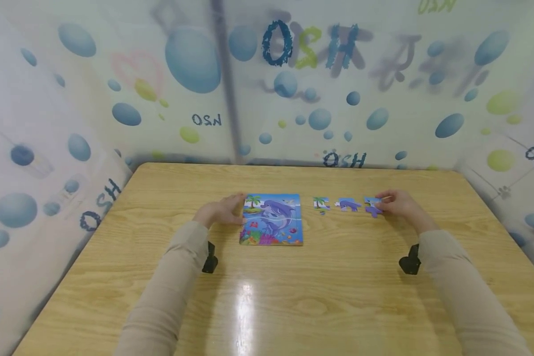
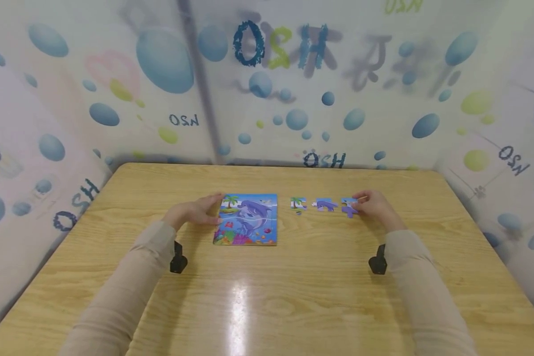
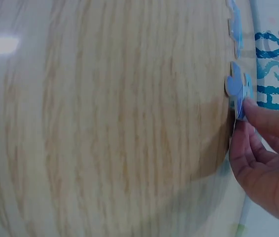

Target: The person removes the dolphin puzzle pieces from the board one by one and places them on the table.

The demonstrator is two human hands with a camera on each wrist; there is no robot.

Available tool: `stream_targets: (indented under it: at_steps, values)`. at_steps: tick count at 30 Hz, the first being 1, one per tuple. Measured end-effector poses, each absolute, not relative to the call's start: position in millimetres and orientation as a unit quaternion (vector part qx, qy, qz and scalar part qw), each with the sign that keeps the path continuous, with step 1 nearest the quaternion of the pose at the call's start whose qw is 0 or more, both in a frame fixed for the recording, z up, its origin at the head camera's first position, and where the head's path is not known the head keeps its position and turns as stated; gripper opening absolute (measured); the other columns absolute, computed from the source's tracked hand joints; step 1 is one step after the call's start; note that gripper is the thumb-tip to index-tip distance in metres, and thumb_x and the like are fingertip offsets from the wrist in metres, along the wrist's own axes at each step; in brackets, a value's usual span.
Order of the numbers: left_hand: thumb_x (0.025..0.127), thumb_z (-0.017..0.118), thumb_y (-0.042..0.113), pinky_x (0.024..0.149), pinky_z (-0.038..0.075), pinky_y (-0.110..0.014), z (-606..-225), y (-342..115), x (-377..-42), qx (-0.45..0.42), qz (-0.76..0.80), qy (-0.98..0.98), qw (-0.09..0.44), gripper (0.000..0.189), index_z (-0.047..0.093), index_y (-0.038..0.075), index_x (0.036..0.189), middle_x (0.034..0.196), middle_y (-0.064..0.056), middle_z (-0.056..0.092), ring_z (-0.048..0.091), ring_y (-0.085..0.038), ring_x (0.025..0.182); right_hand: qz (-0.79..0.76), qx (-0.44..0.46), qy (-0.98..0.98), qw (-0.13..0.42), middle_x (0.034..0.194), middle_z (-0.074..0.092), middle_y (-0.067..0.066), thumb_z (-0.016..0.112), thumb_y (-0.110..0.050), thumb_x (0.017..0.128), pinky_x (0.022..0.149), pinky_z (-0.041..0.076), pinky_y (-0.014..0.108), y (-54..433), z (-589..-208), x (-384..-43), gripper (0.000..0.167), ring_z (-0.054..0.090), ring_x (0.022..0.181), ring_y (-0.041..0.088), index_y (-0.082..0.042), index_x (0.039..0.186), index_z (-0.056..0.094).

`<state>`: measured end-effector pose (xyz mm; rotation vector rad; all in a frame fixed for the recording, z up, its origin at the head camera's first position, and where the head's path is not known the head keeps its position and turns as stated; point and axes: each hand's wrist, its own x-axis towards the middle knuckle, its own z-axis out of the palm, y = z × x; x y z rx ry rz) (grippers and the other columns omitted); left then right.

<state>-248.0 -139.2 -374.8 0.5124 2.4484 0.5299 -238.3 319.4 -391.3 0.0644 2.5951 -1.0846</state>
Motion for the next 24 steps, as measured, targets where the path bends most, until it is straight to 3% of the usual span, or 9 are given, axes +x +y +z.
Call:
stream_targets:
  at_steps: [6,10,15,24]
  values:
    - [0.09,0.056,0.026,0.115,0.006,-0.052,-375.7,-139.5,-247.7,0.194,0.198,0.916,0.289,0.079,0.006,0.006,0.147,0.154,-0.019,0.001,0.003,-0.038,0.141,-0.355,0.028,0.922,0.151,0.12,0.045,0.034,0.052,-0.014,0.092,0.07,0.049,0.022,316.1,-390.6,-237.5,0.043,0.052,0.101,0.033,0.013,0.125,0.043]
    - [0.091,0.056,0.026,0.115,0.007,-0.052,-375.4,-140.1,-248.0,0.192,0.199,0.917,0.289,0.078,0.005,0.007,0.147,0.154,-0.018,0.001,0.002,-0.038,0.141,-0.341,0.023,0.93,0.134,0.12,0.045,0.035,0.051,-0.015,0.092,0.08,0.049,0.035,313.9,-389.7,-236.0,0.042,0.048,0.106,0.042,0.012,0.124,0.044]
    - [0.091,0.055,0.026,0.115,0.007,-0.053,-375.2,-141.1,-248.3,0.194,0.196,0.917,0.289,0.078,0.006,0.006,0.147,0.154,-0.019,0.001,0.003,-0.039,0.141,-0.335,0.016,0.935,0.113,0.117,0.048,0.034,0.051,-0.013,0.092,0.091,0.044,0.049,309.0,-389.0,-232.9,0.04,0.047,0.107,0.043,0.013,0.122,0.044]
    - [0.091,0.055,0.026,0.115,0.007,-0.052,-376.3,-140.3,-248.5,0.195,0.193,0.919,0.285,0.077,0.007,0.006,0.147,0.154,-0.018,0.002,0.003,-0.038,0.141,-0.355,0.042,0.928,0.106,0.12,0.046,0.035,0.051,-0.015,0.092,0.092,0.043,0.048,307.4,-393.0,-230.9,0.044,0.047,0.109,0.043,0.014,0.124,0.042]
